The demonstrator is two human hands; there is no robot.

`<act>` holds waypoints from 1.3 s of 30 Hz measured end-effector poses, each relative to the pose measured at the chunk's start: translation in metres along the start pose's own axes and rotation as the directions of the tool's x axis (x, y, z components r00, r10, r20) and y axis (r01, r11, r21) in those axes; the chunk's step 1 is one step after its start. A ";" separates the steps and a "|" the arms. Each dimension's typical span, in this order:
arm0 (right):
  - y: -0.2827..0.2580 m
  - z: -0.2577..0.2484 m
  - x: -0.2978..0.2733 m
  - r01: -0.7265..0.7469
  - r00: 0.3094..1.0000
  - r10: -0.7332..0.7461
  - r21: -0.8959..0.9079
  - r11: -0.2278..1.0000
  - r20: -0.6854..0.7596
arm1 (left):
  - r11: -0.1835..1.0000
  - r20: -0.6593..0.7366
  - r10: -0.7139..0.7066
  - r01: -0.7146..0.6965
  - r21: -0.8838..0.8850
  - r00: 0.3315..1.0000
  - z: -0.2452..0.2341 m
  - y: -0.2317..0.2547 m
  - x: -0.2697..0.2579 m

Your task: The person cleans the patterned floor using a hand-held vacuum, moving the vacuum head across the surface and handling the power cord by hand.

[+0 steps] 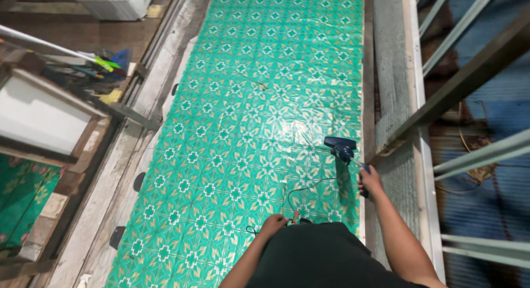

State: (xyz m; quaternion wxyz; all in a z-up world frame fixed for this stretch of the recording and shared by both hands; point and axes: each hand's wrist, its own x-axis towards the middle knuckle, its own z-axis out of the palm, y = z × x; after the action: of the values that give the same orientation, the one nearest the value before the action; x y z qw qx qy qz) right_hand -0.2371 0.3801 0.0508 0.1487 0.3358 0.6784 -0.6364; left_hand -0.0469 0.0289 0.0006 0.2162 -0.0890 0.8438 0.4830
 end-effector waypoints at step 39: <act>0.110 -0.047 -0.039 -0.063 0.960 -0.102 -0.557 0.828 -0.260 | 0.964 0.287 0.049 -0.121 0.237 0.957 -0.004 0.003 0.075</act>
State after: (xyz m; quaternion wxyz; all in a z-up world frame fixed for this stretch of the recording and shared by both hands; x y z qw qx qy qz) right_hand -0.1273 0.4113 -0.0022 0.1371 0.3562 0.8524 -0.3573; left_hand -0.1160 0.0308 -0.0294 0.3212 0.0446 0.8626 0.3883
